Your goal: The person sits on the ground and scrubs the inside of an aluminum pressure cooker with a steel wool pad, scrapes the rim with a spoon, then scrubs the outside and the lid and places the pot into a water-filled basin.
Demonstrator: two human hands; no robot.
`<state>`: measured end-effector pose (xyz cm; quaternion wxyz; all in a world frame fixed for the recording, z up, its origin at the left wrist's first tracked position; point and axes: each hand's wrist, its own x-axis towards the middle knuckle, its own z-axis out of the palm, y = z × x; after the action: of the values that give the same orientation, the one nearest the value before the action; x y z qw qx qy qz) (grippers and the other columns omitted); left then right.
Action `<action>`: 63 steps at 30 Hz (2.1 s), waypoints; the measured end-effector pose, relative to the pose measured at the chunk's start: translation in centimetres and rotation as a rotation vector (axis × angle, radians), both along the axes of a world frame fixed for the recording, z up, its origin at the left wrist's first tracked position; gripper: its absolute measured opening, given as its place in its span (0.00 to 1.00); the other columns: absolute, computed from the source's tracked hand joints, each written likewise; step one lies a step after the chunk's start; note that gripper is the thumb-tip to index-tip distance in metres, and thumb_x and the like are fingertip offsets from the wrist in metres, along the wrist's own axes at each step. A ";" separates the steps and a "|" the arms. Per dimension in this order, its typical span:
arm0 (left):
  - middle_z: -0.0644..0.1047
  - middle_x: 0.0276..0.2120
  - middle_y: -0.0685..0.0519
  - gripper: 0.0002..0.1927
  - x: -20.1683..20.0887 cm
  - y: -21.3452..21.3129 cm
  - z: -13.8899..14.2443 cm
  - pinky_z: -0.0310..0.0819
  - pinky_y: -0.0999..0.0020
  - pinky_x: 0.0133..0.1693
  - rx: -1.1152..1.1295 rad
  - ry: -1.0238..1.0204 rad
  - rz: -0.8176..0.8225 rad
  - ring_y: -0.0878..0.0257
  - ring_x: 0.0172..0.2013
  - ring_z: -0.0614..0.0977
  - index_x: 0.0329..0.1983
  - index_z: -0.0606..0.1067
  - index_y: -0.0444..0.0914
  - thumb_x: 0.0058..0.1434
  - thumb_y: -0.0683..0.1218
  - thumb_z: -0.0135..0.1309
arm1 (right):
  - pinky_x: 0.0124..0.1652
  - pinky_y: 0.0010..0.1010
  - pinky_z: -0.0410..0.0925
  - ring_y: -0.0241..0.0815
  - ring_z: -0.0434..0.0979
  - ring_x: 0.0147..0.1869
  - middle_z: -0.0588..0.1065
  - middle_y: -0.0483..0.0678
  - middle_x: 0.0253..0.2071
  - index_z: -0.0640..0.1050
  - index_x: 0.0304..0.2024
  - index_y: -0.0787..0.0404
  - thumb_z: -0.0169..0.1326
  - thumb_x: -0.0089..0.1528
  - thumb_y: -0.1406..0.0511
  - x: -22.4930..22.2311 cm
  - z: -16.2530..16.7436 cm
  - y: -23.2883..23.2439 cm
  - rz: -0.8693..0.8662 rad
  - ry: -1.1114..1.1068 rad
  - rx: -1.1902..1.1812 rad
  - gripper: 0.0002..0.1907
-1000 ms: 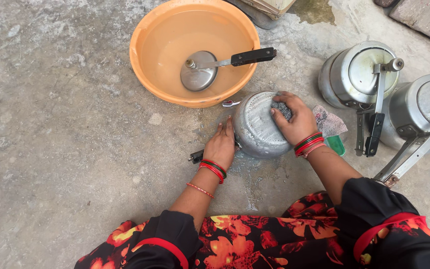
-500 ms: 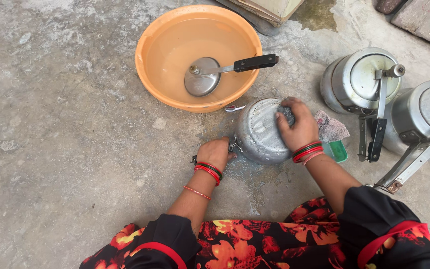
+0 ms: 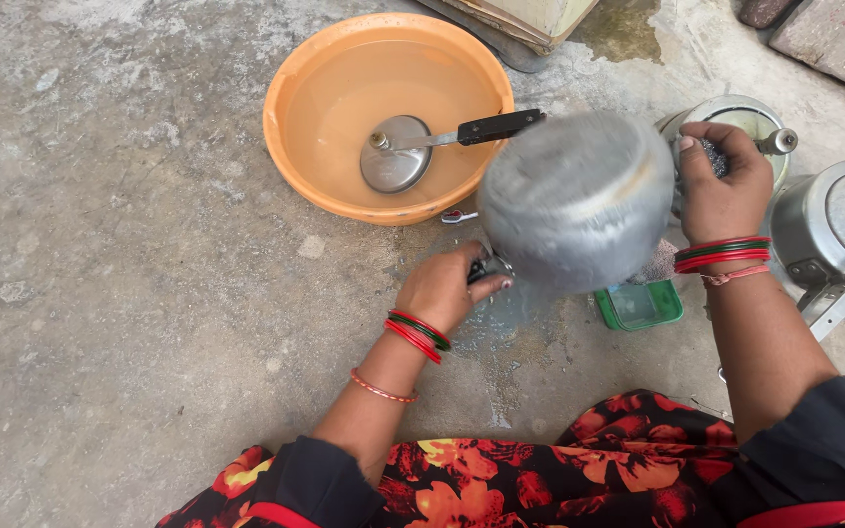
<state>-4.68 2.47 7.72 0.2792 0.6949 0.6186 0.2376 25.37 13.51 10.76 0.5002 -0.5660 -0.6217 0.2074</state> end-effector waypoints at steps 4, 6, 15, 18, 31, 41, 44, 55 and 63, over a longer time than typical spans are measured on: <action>0.83 0.32 0.45 0.24 -1.8 1.0 2.0 0.77 0.60 0.33 0.109 -0.321 0.124 0.55 0.31 0.83 0.51 0.77 0.36 0.60 0.58 0.62 | 0.53 0.38 0.71 0.46 0.83 0.49 0.82 0.51 0.46 0.82 0.51 0.54 0.60 0.62 0.61 0.3 -2.1 0.1 0.108 -0.377 -0.391 0.15; 0.83 0.29 0.48 0.22 -3.6 1.6 2.5 0.74 0.67 0.26 0.012 -0.451 0.250 0.61 0.23 0.78 0.54 0.77 0.36 0.63 0.54 0.59 | 0.54 0.42 0.71 0.52 0.82 0.50 0.82 0.54 0.46 0.84 0.49 0.50 0.61 0.60 0.58 0.0 -2.9 -0.1 0.151 -0.654 -0.509 0.15; 0.80 0.31 0.52 0.19 -9.5 3.8 -0.1 0.73 0.73 0.23 0.077 -0.644 0.379 0.70 0.22 0.76 0.48 0.72 0.30 0.60 0.45 0.63 | 0.65 0.51 0.61 0.58 0.66 0.71 0.71 0.50 0.66 0.80 0.55 0.48 0.60 0.58 0.54 -4.8 -2.7 -1.0 0.190 -1.096 -0.178 0.23; 0.80 0.33 0.51 0.18 -10.2 4.7 -1.8 0.74 0.72 0.25 0.072 -0.706 0.421 0.69 0.23 0.78 0.48 0.71 0.29 0.59 0.43 0.61 | 0.68 0.50 0.57 0.61 0.65 0.72 0.71 0.54 0.66 0.77 0.58 0.55 0.60 0.59 0.59 -9.7 -2.5 1.0 0.283 -0.933 0.096 0.25; 0.82 0.39 0.48 0.23 -11.7 5.3 -4.0 0.78 0.68 0.42 0.193 -0.486 0.535 0.64 0.37 0.84 0.52 0.73 0.29 0.57 0.45 0.63 | 0.54 0.44 0.69 0.55 0.75 0.57 0.75 0.56 0.52 0.79 0.48 0.62 0.62 0.60 0.52 -18.7 0.9 6.1 0.343 -1.226 -0.239 0.23; 0.72 0.60 0.41 0.30 -10.1 4.8 -2.8 0.69 0.57 0.62 0.409 -0.238 0.589 0.48 0.61 0.75 0.65 0.68 0.33 0.59 0.40 0.60 | 0.45 0.43 0.66 0.50 0.75 0.46 0.75 0.48 0.37 0.75 0.45 0.57 0.60 0.61 0.65 -11.0 1.0 0.2 0.158 -1.239 0.422 0.11; 0.70 0.61 0.42 0.32 -8.2 4.0 -1.4 0.64 0.49 0.60 0.579 0.197 0.656 0.42 0.62 0.72 0.62 0.70 0.37 0.52 0.44 0.64 | 0.43 0.46 0.65 0.55 0.74 0.45 0.75 0.51 0.39 0.76 0.48 0.58 0.63 0.59 0.66 -9.7 0.3 -2.5 0.062 -0.986 0.355 0.16; 0.74 0.48 0.45 0.28 5.9 1.5 -7.3 0.77 0.62 0.51 -0.089 -1.060 -0.076 0.58 0.49 0.81 0.62 0.61 0.31 0.63 0.38 0.61 | 0.49 0.39 0.69 0.52 0.78 0.50 0.76 0.57 0.44 0.69 0.51 0.66 0.58 0.62 0.66 -9.3 -7.1 -12.9 0.194 -0.156 -0.089 0.18; 0.72 0.44 0.51 0.30 4.6 1.7 -8.7 0.82 0.67 0.43 -0.234 -1.091 0.045 0.62 0.40 0.84 0.67 0.56 0.35 0.62 0.33 0.49 | 0.52 0.41 0.70 0.55 0.79 0.54 0.75 0.57 0.53 0.77 0.51 0.62 0.51 0.63 0.62 -9.6 -7.4 -2.1 0.231 -0.353 -0.369 0.17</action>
<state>-0.05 4.15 -0.93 0.6289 0.4222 0.4216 0.4985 15.79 11.43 3.32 0.2455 -0.6003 -0.7114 0.2709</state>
